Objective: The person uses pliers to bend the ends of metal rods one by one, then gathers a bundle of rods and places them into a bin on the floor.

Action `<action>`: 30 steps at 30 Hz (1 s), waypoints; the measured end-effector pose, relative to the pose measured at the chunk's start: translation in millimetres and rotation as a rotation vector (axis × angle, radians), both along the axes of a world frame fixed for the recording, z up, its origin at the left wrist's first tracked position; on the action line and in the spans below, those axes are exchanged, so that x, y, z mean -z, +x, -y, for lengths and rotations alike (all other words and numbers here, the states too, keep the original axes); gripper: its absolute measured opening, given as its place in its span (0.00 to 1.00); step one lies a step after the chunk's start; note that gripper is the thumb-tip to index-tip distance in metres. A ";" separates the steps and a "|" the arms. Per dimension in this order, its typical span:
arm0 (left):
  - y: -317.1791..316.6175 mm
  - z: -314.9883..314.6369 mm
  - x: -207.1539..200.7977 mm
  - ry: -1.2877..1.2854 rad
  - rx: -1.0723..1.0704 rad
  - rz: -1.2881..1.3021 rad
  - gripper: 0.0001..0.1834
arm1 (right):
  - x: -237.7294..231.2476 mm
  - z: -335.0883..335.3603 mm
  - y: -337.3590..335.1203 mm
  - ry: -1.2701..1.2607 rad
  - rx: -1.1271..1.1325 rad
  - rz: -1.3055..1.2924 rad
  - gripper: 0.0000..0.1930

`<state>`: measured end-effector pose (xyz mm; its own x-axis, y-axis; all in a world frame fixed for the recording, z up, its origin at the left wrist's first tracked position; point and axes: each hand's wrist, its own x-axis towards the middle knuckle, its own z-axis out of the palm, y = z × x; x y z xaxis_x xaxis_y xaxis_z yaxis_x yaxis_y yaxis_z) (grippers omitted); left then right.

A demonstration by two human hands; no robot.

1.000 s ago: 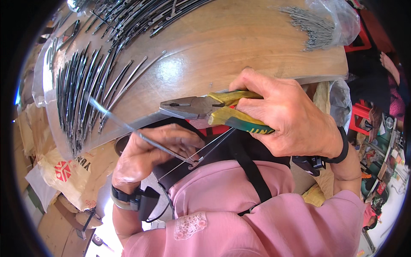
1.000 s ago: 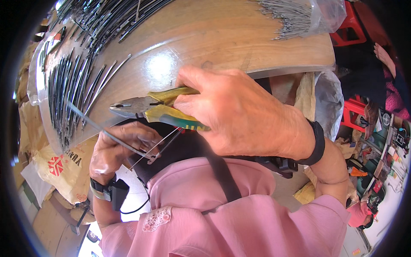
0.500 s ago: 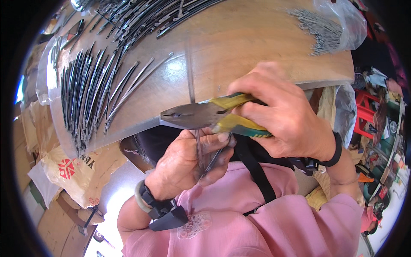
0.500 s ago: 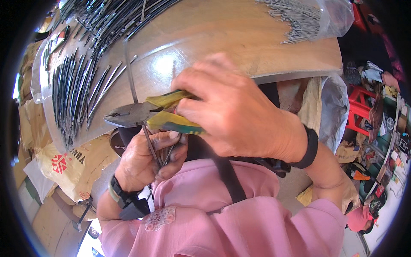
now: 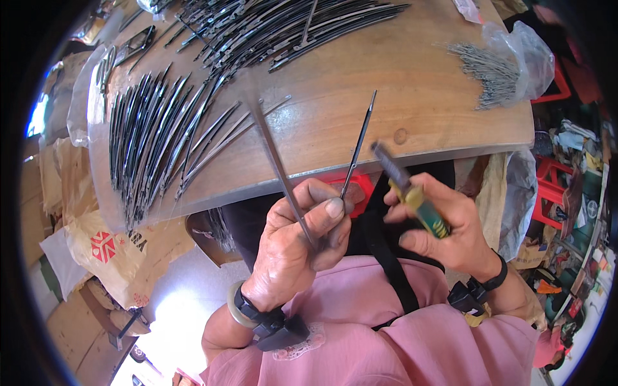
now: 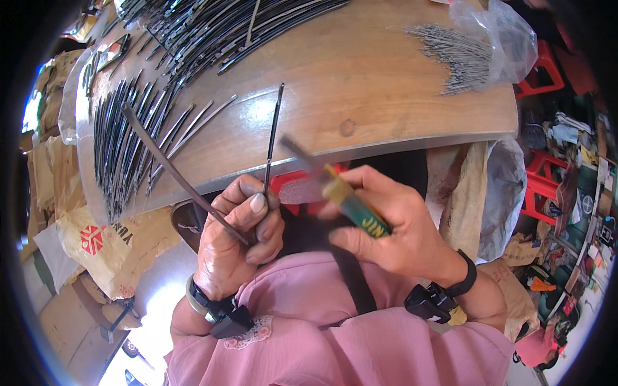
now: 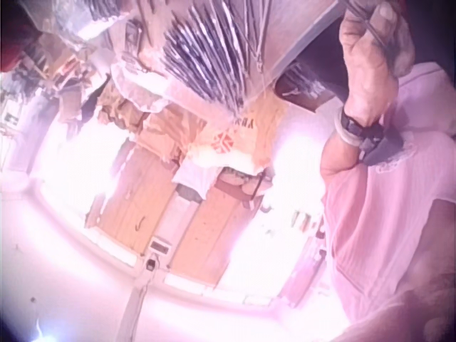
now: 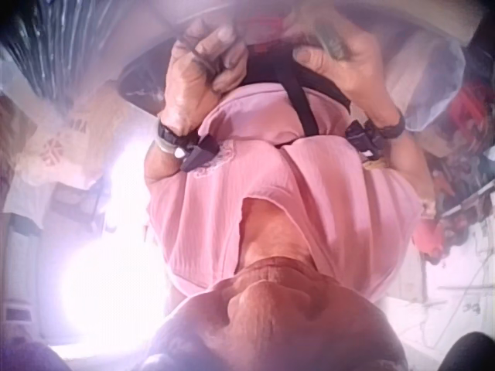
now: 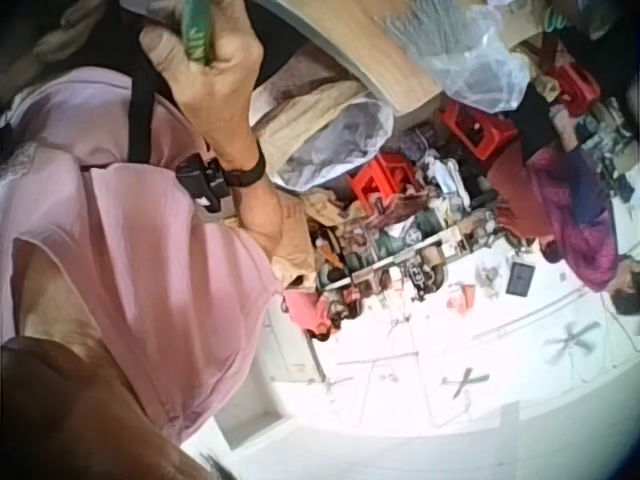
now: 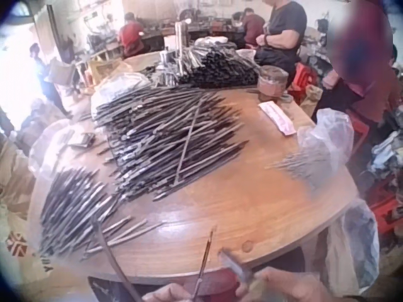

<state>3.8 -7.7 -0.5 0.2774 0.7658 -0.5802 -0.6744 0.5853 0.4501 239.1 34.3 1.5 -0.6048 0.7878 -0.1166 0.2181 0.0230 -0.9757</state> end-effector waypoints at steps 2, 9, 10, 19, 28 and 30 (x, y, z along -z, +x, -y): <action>3.5 1.2 -0.3 -0.035 0.005 0.077 0.08 | 0.7 -1.2 -5.1 -0.191 0.137 -0.104 0.14; 16.0 -1.5 3.8 -0.033 0.061 0.088 0.08 | 5.0 1.6 -31.1 -0.614 0.347 -0.363 0.10; 17.5 -2.1 4.4 -0.006 0.064 0.012 0.08 | 5.4 1.5 -31.6 -0.618 0.357 -0.344 0.09; 13.9 -3.4 6.1 0.298 -0.028 -0.602 0.04 | -3.0 2.7 9.4 0.112 0.030 0.261 0.13; 10.1 2.7 5.7 0.362 -0.006 -0.614 0.02 | -5.8 2.9 -3.2 0.230 -0.082 0.264 0.21; 12.9 4.3 9.4 0.408 -0.030 -0.636 0.02 | -4.9 2.3 -1.6 0.206 -0.100 0.249 0.22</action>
<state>16.7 -12.0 -9.9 -0.0401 0.9561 -0.2904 -0.2252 0.2745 0.9348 237.5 32.0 6.4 -0.6530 0.7486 -0.1148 0.4360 0.2477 -0.8652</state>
